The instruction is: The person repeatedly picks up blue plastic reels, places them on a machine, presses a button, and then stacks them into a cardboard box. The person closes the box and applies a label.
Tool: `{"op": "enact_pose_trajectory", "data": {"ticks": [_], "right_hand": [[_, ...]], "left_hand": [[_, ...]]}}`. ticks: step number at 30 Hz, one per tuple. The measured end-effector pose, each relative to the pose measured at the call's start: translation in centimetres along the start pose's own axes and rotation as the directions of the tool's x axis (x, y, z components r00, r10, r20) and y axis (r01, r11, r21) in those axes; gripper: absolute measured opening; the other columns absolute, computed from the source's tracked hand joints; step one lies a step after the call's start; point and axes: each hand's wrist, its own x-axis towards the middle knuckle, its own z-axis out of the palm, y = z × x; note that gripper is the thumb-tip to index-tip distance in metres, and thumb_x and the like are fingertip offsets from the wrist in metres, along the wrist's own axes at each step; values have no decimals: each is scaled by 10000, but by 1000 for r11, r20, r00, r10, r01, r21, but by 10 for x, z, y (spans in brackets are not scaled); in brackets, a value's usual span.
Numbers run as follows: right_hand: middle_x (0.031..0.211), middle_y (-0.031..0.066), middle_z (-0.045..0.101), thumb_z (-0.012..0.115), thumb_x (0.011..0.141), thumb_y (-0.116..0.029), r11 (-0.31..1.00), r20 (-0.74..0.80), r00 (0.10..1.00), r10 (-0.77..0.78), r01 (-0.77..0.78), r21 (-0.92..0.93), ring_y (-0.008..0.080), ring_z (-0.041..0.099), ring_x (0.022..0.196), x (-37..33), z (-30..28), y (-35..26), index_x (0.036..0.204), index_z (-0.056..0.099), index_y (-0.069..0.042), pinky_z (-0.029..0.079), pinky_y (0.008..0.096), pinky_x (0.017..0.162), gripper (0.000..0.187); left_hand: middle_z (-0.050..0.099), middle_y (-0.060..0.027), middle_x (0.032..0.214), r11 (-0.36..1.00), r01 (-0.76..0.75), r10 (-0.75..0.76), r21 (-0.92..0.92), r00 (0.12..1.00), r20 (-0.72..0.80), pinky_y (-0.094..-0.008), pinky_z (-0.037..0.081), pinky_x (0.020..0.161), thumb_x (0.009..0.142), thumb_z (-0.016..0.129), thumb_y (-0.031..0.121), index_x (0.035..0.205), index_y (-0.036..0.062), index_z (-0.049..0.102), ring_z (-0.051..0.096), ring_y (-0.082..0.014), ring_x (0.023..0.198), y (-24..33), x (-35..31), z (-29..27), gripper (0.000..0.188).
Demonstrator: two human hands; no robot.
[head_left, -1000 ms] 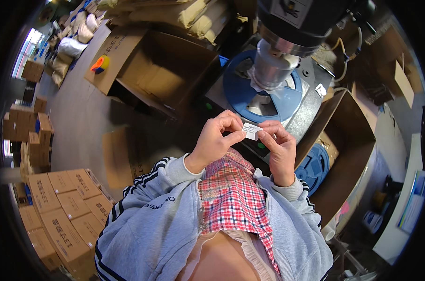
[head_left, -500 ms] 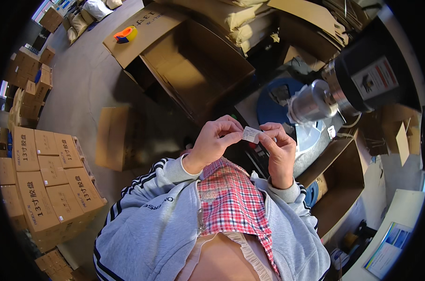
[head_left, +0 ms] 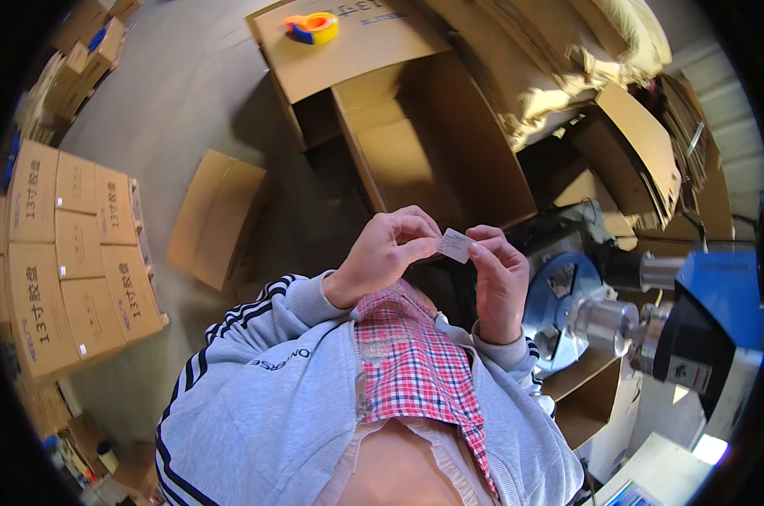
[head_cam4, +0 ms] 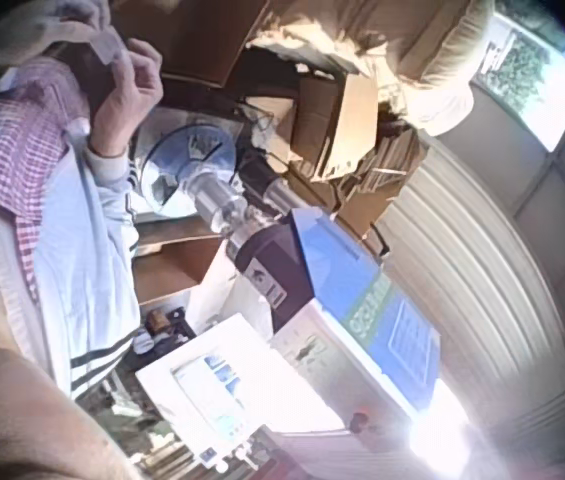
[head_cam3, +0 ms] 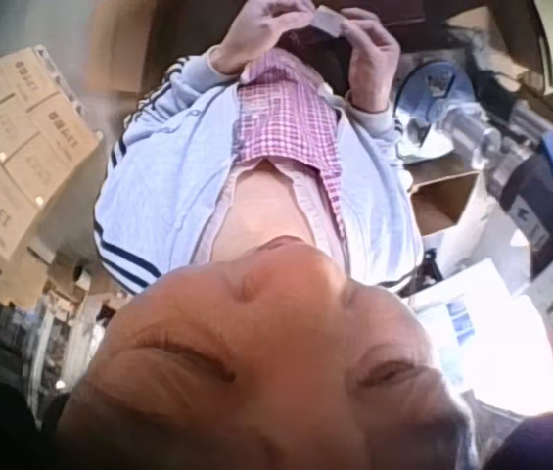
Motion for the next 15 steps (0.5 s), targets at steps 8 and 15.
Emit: {"op": "enact_pose_trajectory", "data": {"ticks": [8, 15], "right_hand": [[1130, 98, 631, 662, 892, 1, 998, 84, 996, -6, 10, -55, 159, 598, 966, 64, 27, 19, 893, 698, 21, 453, 285, 857, 41], [1263, 129, 632, 651, 963, -80, 990, 323, 938, 127, -100, -99, 188, 632, 1112, 102, 72, 51, 1147, 706, -19, 529, 311, 932, 202]], "left_hand": [[678, -75, 949, 999, -2, 17, 53, 956, -292, -282, 507, 823, 913, 639, 71, 909, -24, 724, 640, -151, 888, -15, 1, -53, 128], [739, -87, 916, 983, 141, -76, 114, 893, -443, -299, 525, 846, 904, 667, 118, 960, 2, 735, 674, -159, 870, -31, -41, -94, 146]]}}
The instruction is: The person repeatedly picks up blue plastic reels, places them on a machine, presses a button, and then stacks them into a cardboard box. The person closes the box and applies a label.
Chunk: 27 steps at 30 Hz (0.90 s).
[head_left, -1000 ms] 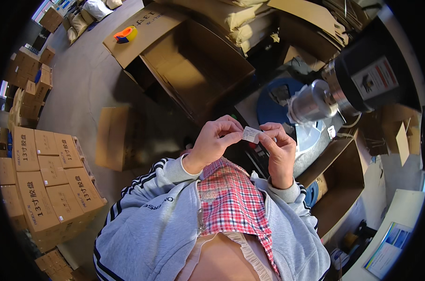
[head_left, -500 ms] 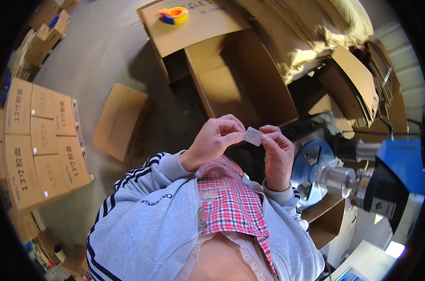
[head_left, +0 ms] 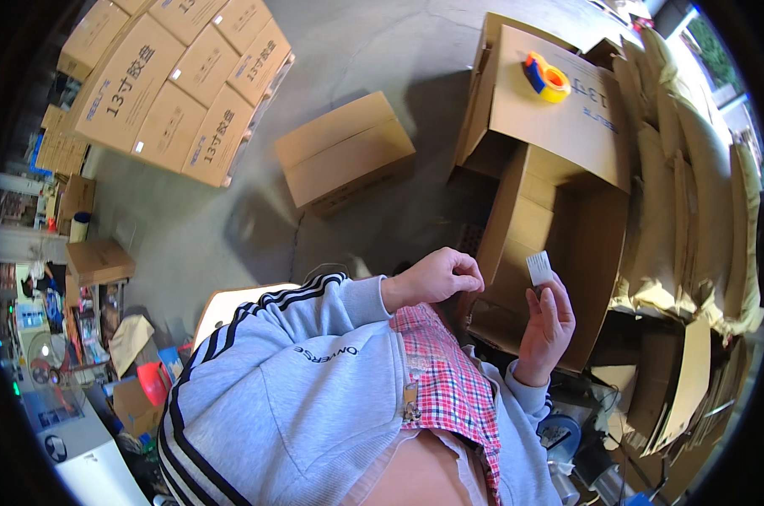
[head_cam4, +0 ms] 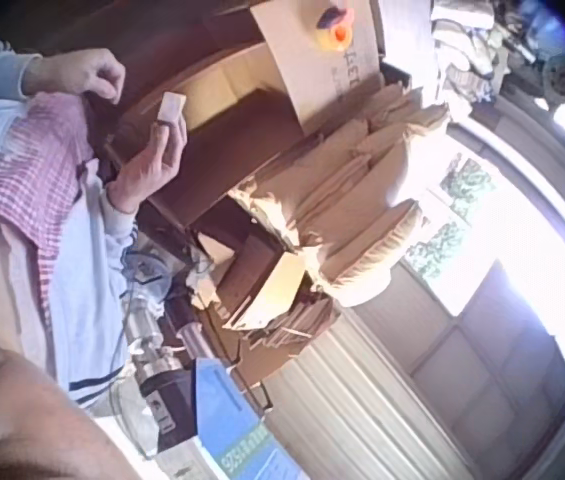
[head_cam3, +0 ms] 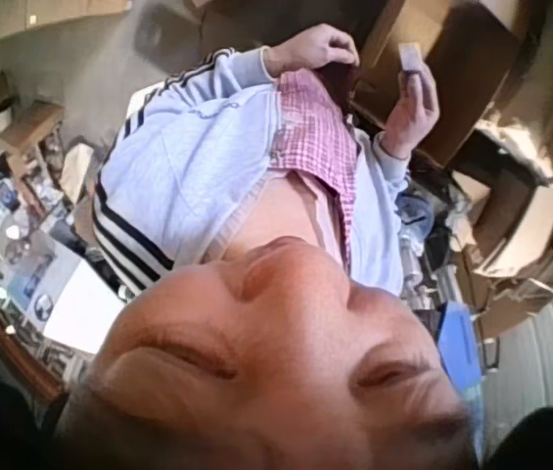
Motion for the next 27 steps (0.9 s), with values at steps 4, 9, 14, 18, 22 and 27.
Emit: {"op": "enact_pose_trajectory", "data": {"ticks": [4, 9, 14, 18, 22, 27], "right_hand": [[1269, 101, 633, 618, 989, -105, 994, 216, 971, 106, -107, -10, 167, 614, 1149, 24, 35, 25, 1343, 575, -18, 521, 342, 954, 367], [1281, 84, 633, 617, 988, -105, 979, 282, 938, 200, -178, -100, 174, 621, 1131, 71, 94, 56, 1415, 501, -61, 521, 330, 928, 445], [1286, 119, 623, 618, 988, -116, 922, 305, 879, 366, -297, -250, 185, 640, 1049, 124, 187, 104, 1492, 402, -119, 529, 339, 896, 548], [1281, 173, 611, 617, 976, -77, 840, 384, 780, 494, -314, -443, 216, 646, 1044, 156, 264, 152, 1559, 239, -167, 547, 330, 853, 701], [1263, 191, 607, 645, 948, -52, 747, 423, 686, 592, -271, -607, 212, 660, 1003, 180, 327, 191, 1580, 154, -198, 555, 327, 835, 814], [1225, 187, 607, 659, 931, -39, 636, 482, 512, 711, -176, -752, 198, 665, 963, 229, 391, 280, 1590, 110, -215, 557, 303, 805, 875]], "left_hand": [[736, -89, 964, 998, 43, -41, 41, 999, -29, -311, 519, 885, 934, 662, 138, 1005, 6, 729, 672, -174, 912, -28, -7, -41, 164], [740, -87, 968, 999, 43, -44, -15, 986, -161, -316, 520, 889, 935, 666, 144, 1007, 7, 730, 673, -171, 922, -59, -5, -109, 167], [739, -65, 916, 990, 40, -93, -133, 902, -421, -294, 528, 810, 917, 687, 147, 989, 21, 738, 668, -137, 853, -99, -2, -209, 154], [722, -67, 856, 942, -30, -192, -335, 771, -608, -270, 519, 739, 904, 650, 102, 925, -1, 730, 655, -117, 789, -140, -13, -285, 132], [739, -95, 827, 881, -19, -373, -473, 586, -719, -318, 534, 734, 855, 659, 144, 879, -3, 747, 693, -181, 789, -179, -34, -321, 173], [707, -68, 763, 792, -101, -492, -602, 477, -728, -313, 512, 646, 857, 670, 173, 856, 4, 735, 642, -151, 679, -236, -37, -357, 182]]}}
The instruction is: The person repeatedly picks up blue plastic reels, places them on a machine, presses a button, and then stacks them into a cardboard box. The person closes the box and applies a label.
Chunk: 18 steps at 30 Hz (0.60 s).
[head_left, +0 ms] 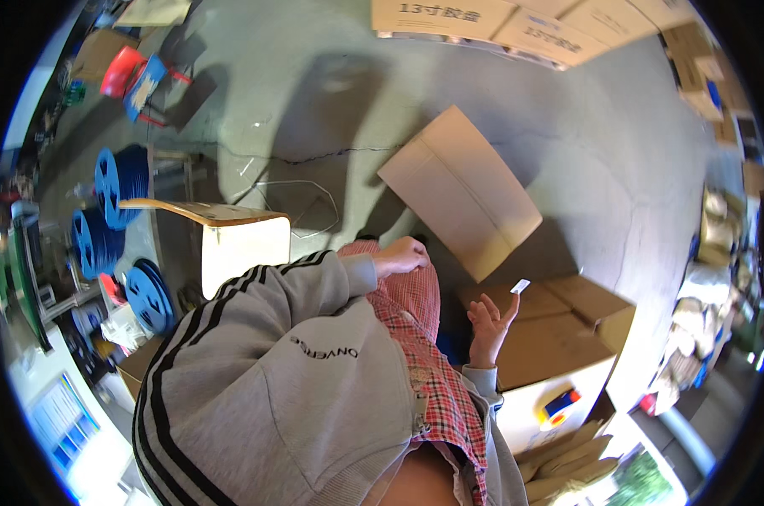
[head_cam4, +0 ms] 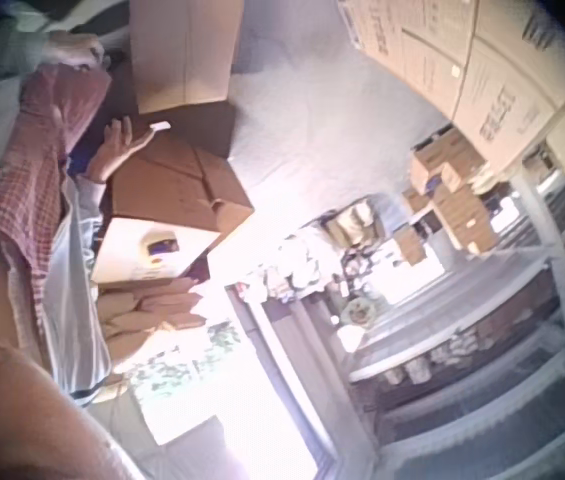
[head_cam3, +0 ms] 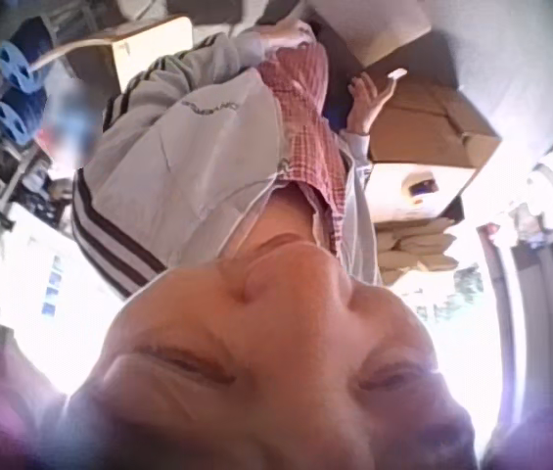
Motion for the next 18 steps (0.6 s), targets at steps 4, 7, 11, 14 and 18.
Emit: {"op": "enact_pose_trajectory", "data": {"ticks": [4, 7, 11, 14, 18], "right_hand": [[1199, 176, 602, 662, 923, -23, 966, 50, 991, 126, -111, -234, 186, 665, 897, 100, 2, 10, 1585, 66, -287, 572, 312, 726, 928], [1201, 175, 597, 661, 922, -24, 941, 78, 975, 210, -180, -288, 184, 662, 867, 160, 0, 15, 1586, 34, -313, 570, 304, 697, 957], [1218, 193, 551, 669, 866, 12, 850, 45, 967, 251, -198, -489, 169, 614, 847, 235, 56, 8, 1593, 11, -306, 538, 286, 677, 1031], [1240, 202, 538, 656, 860, 39, 808, 11, 968, 250, -203, -553, 195, 624, 874, 293, 92, 20, 1591, 9, -333, 544, 308, 697, 1044], [1296, 231, 521, 668, 839, 70, 691, 20, 963, 269, -178, -700, 230, 622, 942, 385, 130, 46, 1592, -3, -327, 547, 326, 734, 1084]], "left_hand": [[662, -31, 765, 959, -155, 137, -236, 986, -92, -281, 499, 654, 921, 674, 222, 846, 10, 683, 603, -117, 698, -58, 47, -3, 225], [658, -36, 799, 912, -88, 42, -401, 992, -123, -306, 489, 618, 944, 656, 222, 859, 27, 664, 599, -133, 688, -91, 69, 1, 212], [643, -42, 718, 681, 29, -180, -732, 975, -129, -284, 492, 619, 928, 632, 172, 888, 13, 665, 610, -145, 663, -106, 110, -17, 167], [662, -75, 864, 596, 34, -135, -803, 989, -58, -298, 533, 680, 968, 603, 203, 1143, -5, 629, 640, -165, 755, -159, 161, -49, 274], [525, -137, 1286, 395, -62, -480, -917, 837, -264, -374, 543, 883, 1012, 552, 302, 1478, 52, 365, 611, -240, 1055, -154, 190, -91, 561]]}}
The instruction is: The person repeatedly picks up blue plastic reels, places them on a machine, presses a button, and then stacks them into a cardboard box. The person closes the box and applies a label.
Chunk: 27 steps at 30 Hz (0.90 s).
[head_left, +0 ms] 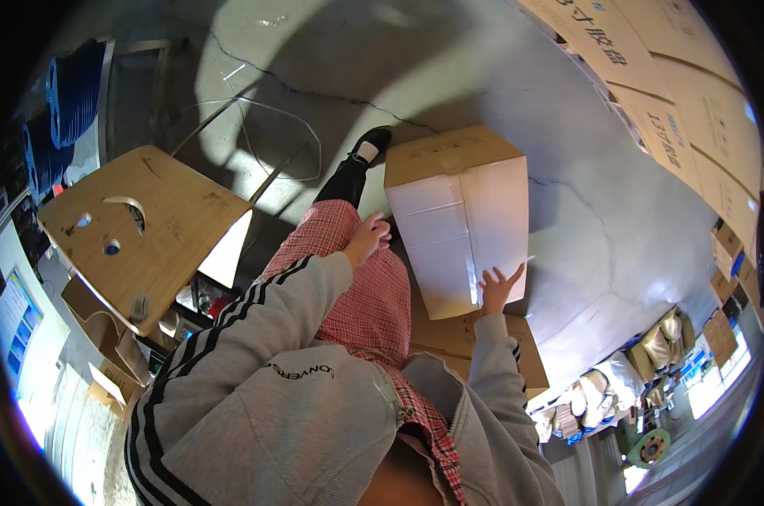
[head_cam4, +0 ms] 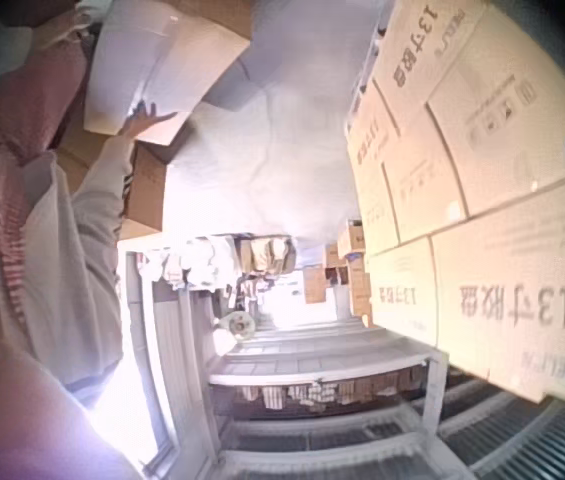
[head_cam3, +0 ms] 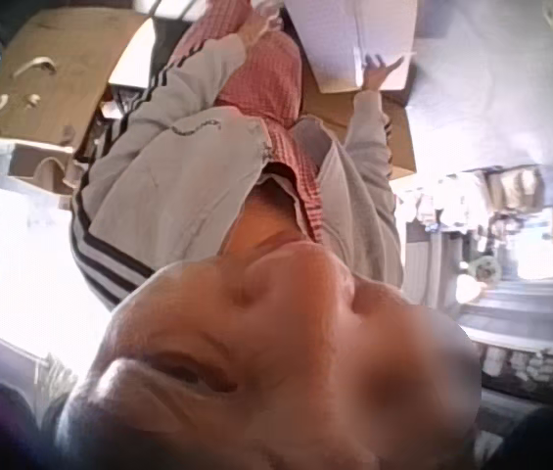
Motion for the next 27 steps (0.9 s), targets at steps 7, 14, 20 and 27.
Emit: {"op": "enact_pose_trajectory", "data": {"ticks": [7, 14, 20, 27], "right_hand": [[1397, 259, 497, 721, 799, 33, 783, 78, 840, -537, 531, -324, 367, 541, 1238, 132, 73, -87, 1600, 68, -205, 437, 484, 1042, 1061], [1537, 258, 336, 725, 801, 11, 866, -74, 897, -436, 395, -307, 380, 458, 1352, 145, 76, -46, 1603, 57, -210, 388, 520, 1095, 1067], [1550, 105, 324, 740, 847, -96, 878, -291, 848, 444, -347, 330, 327, 347, 1375, 78, 37, 49, 1548, -117, -394, 259, 747, 1028, 1147], [1515, 133, 404, 661, 891, 11, 727, -314, 734, 602, -340, 597, 347, 439, 1347, 34, 10, 146, 1552, -48, -407, 371, 658, 1038, 1056]], "left_hand": [[410, -140, 1467, 998, 0, -8, -68, 993, -121, -460, 504, 986, 1052, 465, 336, 1583, 108, 196, 506, -302, 1255, 43, 54, 4, 638], [432, -94, 1490, 962, 268, -238, 52, 916, -322, -519, 605, 719, 1056, 383, 320, 1550, 287, 314, 533, -366, 1186, 62, 97, 29, 501], [446, -93, 1492, 950, 297, -236, 92, 882, -408, -590, 603, 594, 1034, 339, 302, 1512, 368, 363, 534, -493, 1166, 50, 117, 30, 483], [436, -145, 1469, 950, 280, -250, 136, 947, -202, -549, 636, 626, 1055, 260, 339, 1526, 243, 236, 574, -448, 1163, 30, 117, 47, 481]]}}
